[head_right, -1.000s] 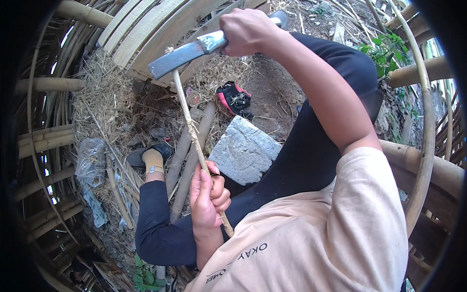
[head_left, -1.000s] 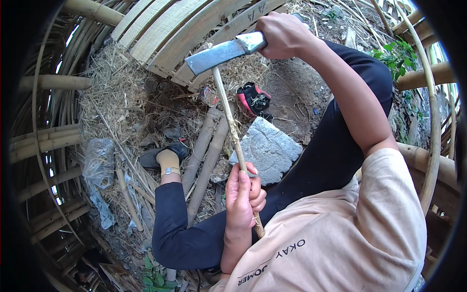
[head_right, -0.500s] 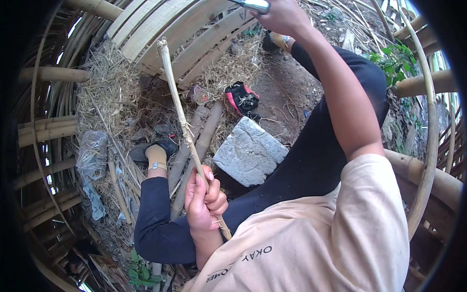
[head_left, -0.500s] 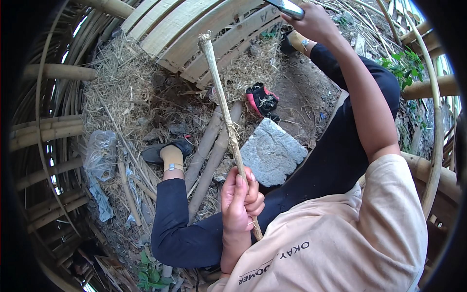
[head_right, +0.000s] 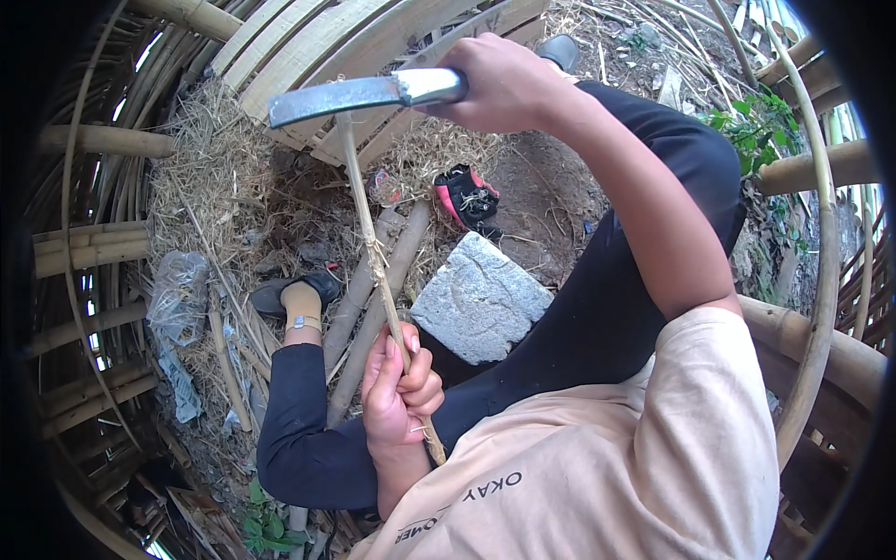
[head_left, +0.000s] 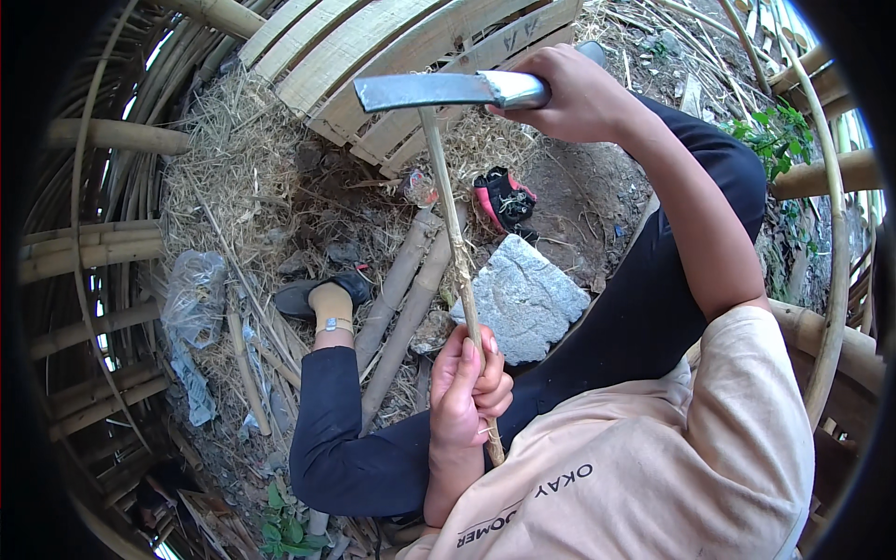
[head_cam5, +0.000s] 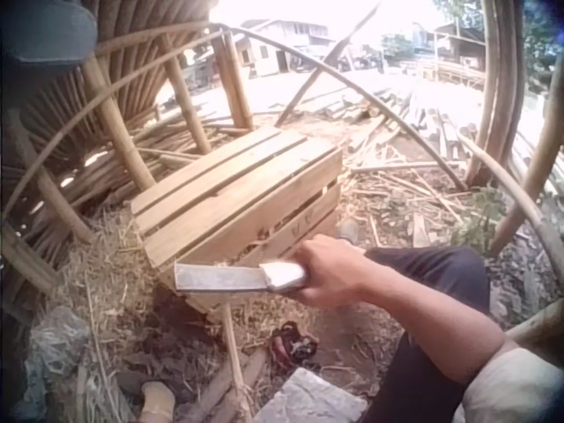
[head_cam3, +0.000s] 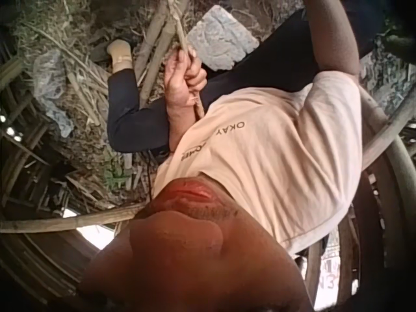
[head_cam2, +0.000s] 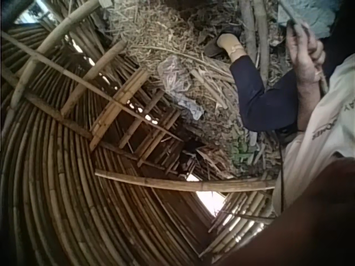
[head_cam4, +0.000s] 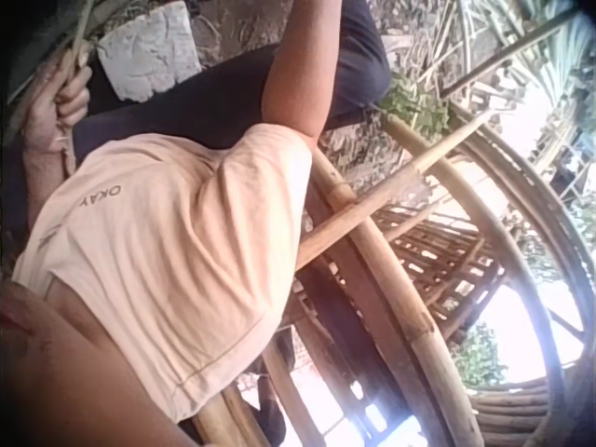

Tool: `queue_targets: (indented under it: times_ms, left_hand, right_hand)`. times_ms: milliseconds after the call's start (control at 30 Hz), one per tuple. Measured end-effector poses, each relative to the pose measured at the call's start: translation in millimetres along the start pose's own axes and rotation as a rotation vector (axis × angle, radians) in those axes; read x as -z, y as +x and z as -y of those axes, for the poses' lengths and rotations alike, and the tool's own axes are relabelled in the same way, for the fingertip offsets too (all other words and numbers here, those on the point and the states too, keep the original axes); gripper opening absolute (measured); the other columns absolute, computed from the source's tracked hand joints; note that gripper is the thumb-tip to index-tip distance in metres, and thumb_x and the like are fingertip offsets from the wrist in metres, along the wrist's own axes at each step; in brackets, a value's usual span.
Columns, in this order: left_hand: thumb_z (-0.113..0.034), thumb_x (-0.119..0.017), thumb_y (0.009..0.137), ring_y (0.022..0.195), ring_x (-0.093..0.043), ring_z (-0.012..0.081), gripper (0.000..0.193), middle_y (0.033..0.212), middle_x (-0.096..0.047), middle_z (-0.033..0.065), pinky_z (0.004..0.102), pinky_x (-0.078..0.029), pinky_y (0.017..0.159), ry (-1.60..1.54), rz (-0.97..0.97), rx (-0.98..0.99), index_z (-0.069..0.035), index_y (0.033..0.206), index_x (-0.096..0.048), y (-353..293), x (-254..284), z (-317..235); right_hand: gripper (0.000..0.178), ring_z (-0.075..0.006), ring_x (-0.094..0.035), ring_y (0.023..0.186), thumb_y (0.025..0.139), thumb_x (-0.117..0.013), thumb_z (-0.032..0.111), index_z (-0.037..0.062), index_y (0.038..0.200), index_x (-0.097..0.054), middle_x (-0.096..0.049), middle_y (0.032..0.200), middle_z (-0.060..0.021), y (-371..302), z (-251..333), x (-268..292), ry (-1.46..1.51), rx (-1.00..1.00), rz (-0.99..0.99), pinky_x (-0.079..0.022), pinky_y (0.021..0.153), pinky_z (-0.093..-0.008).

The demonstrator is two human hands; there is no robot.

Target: The person strips bark from a wooden stick using a blade.

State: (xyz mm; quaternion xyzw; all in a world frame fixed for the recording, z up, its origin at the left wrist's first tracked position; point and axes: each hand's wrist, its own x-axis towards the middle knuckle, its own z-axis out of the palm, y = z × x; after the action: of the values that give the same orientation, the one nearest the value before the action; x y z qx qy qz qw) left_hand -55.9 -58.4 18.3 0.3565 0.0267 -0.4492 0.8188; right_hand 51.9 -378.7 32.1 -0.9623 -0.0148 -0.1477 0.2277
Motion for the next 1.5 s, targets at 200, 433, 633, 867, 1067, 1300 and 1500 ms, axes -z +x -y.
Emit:
queue_targets:
  times_ms: [200,433,633,867,1067,1300,1500]
  left_hand:
    - [-0.025,-0.035,0.107,0.042,-0.015,-0.0002,0.019,0.058,-0.025,-0.0071,0.0182,-0.014,0.036,-0.029,0.025,-0.007,-0.008,0.105,-0.042,0.3,1.6,1.3]
    - [-0.027,-0.034,0.107,0.042,-0.015,-0.0006,0.019,0.059,-0.024,-0.0080,0.0179,-0.013,0.036,0.002,0.001,0.007,-0.010,0.104,-0.041,0.6,-2.1,10.6]
    - [-0.028,-0.034,0.107,0.041,-0.015,-0.0005,0.019,0.059,-0.023,-0.0080,0.0180,-0.012,0.035,-0.004,0.000,-0.025,-0.010,0.104,-0.041,-0.8,-0.9,8.5]
    - [-0.030,-0.041,0.105,0.040,-0.020,0.0013,0.023,0.059,-0.032,-0.0063,0.0206,-0.017,0.034,0.130,0.169,0.044,-0.008,0.103,-0.048,-15.9,-38.5,31.0]
    - [-0.028,-0.037,0.106,0.039,-0.017,-0.0001,0.022,0.057,-0.026,-0.0077,0.0198,-0.014,0.033,-0.082,0.030,-0.152,-0.007,0.103,-0.042,-17.9,1.8,-20.1]
    - [-0.029,-0.044,0.104,0.040,-0.016,-0.0007,0.023,0.057,-0.026,-0.0071,0.0189,-0.014,0.035,-0.169,0.111,-0.068,-0.006,0.100,-0.041,-18.1,6.1,-18.9]
    - [-0.032,-0.047,0.103,0.042,-0.017,-0.0006,0.026,0.059,-0.027,-0.0071,0.0182,-0.014,0.036,-0.167,0.099,-0.025,-0.007,0.100,-0.040,-12.7,6.8,-14.1]
  right_hand:
    - [0.037,-0.0330,-0.069,0.075,0.081,-0.071,0.039,0.0031,0.091,-0.074,-0.069,0.080,-0.0198,-1.0,1.7,1.1,-0.024,-0.066,0.102,-0.055,0.072,-0.0408]
    - [0.029,-0.0345,-0.069,0.079,0.066,-0.067,0.019,0.0045,0.091,-0.074,-0.070,0.082,-0.0196,2.8,-10.0,-19.5,-0.130,-0.145,0.062,-0.055,0.074,-0.0417]
    - [0.031,-0.0344,-0.069,0.080,0.061,-0.068,0.018,0.0049,0.089,-0.074,-0.070,0.084,-0.0193,11.6,1.8,-26.3,-0.137,-0.151,-0.007,-0.056,0.077,-0.0407]
    - [0.024,-0.0348,-0.069,0.075,0.074,-0.069,0.023,0.0035,0.088,-0.072,-0.069,0.081,-0.0202,33.0,-55.8,-27.1,-0.275,-0.268,-0.228,-0.056,0.072,-0.0444]
    - [0.033,-0.0328,-0.067,0.063,0.085,-0.068,0.033,0.0011,0.086,-0.072,-0.067,0.068,-0.0188,11.4,-59.5,4.8,-0.098,-0.360,-0.176,-0.052,0.062,-0.0432]
    - [0.043,-0.0111,-0.048,0.047,0.082,-0.070,0.042,0.0025,0.068,-0.064,-0.056,0.054,-0.0033,7.0,-14.5,14.1,0.240,-0.170,-0.082,-0.034,0.047,-0.0269]
    - [0.037,-0.0204,-0.062,0.054,0.084,-0.072,0.038,0.0007,0.081,-0.073,-0.064,0.061,-0.0109,2.9,51.3,22.8,0.215,-0.084,0.097,-0.047,0.054,-0.0365]
